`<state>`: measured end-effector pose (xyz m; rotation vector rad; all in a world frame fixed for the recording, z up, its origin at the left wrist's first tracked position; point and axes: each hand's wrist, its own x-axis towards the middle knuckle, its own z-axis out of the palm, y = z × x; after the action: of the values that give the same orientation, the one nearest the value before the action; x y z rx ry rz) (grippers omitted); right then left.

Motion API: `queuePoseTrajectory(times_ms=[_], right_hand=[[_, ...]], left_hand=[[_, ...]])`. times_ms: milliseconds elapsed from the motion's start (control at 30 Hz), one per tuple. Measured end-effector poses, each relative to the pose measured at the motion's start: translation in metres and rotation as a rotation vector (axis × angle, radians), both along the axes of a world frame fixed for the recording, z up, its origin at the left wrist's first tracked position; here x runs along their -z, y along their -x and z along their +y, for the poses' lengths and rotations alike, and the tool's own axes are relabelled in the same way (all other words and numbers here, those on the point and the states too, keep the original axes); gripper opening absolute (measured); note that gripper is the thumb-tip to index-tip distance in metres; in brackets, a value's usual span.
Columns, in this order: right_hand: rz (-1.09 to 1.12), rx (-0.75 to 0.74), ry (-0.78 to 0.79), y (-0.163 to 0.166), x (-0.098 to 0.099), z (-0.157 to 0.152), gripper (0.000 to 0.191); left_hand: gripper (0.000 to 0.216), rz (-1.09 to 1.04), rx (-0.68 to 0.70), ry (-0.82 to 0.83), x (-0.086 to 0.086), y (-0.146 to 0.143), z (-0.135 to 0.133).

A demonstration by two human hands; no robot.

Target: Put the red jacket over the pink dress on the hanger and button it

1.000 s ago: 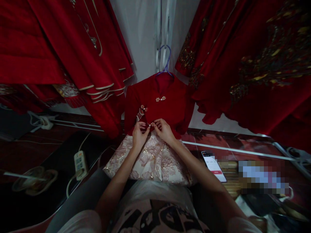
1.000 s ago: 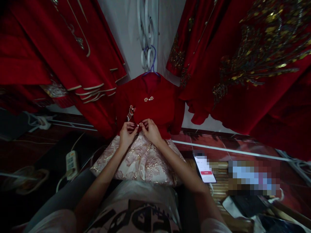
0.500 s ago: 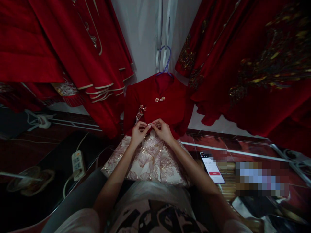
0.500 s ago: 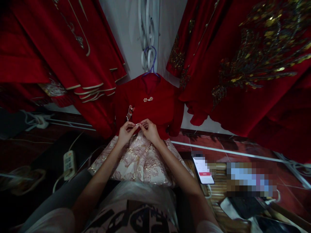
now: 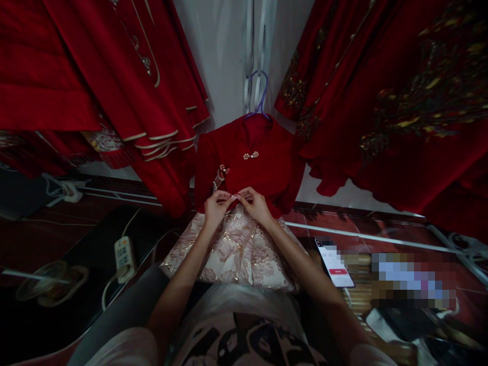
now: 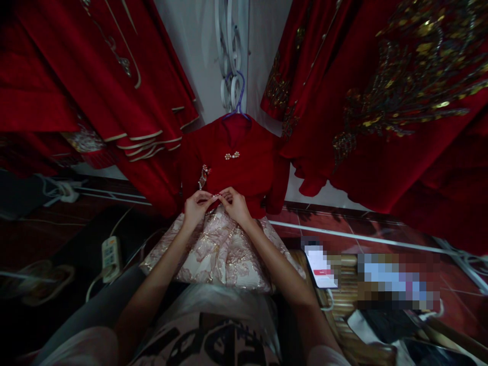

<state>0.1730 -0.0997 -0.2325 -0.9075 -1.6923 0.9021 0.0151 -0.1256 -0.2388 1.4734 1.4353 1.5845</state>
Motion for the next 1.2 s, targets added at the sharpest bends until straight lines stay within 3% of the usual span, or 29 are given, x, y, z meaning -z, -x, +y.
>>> queuePoseTrajectory(times_ms=[233,367,467,567,667,867,967,1200], right_hand=[[0.015,0.025,-0.013,0.003,0.001,-0.005,0.014],[-0.007,0.005,-0.001,-0.001,-0.003,-0.002,0.015],[-0.045,-0.074,0.053,-0.013,-0.014,0.001,0.02],[-0.074,-0.253,0.146,-0.029,-0.028,0.003,0.025],[-0.09,-0.393,0.2,-0.043,-0.039,0.004,0.026],[-0.054,-0.426,0.227,-0.049,-0.042,0.006,0.024],[-0.051,-0.438,0.216,-0.047,-0.038,0.007,0.024],[-0.042,-0.448,0.206,-0.043,-0.033,0.009,0.024]], left_hand=[[0.028,0.062,-0.09,-0.016,-0.006,-0.006,-0.012],[0.027,0.05,0.022,-0.001,-0.007,-0.002,-0.006],[0.028,-0.143,0.107,0.025,-0.014,0.006,0.011],[0.027,-0.399,0.078,0.07,-0.028,0.017,0.034],[0.017,-0.585,0.141,0.145,-0.04,0.023,0.054],[0.006,-0.879,0.321,0.348,-0.043,0.02,0.068],[0.01,-0.869,0.31,0.317,-0.041,0.019,0.066],[0.024,-0.58,0.229,0.192,-0.041,0.014,0.068]])
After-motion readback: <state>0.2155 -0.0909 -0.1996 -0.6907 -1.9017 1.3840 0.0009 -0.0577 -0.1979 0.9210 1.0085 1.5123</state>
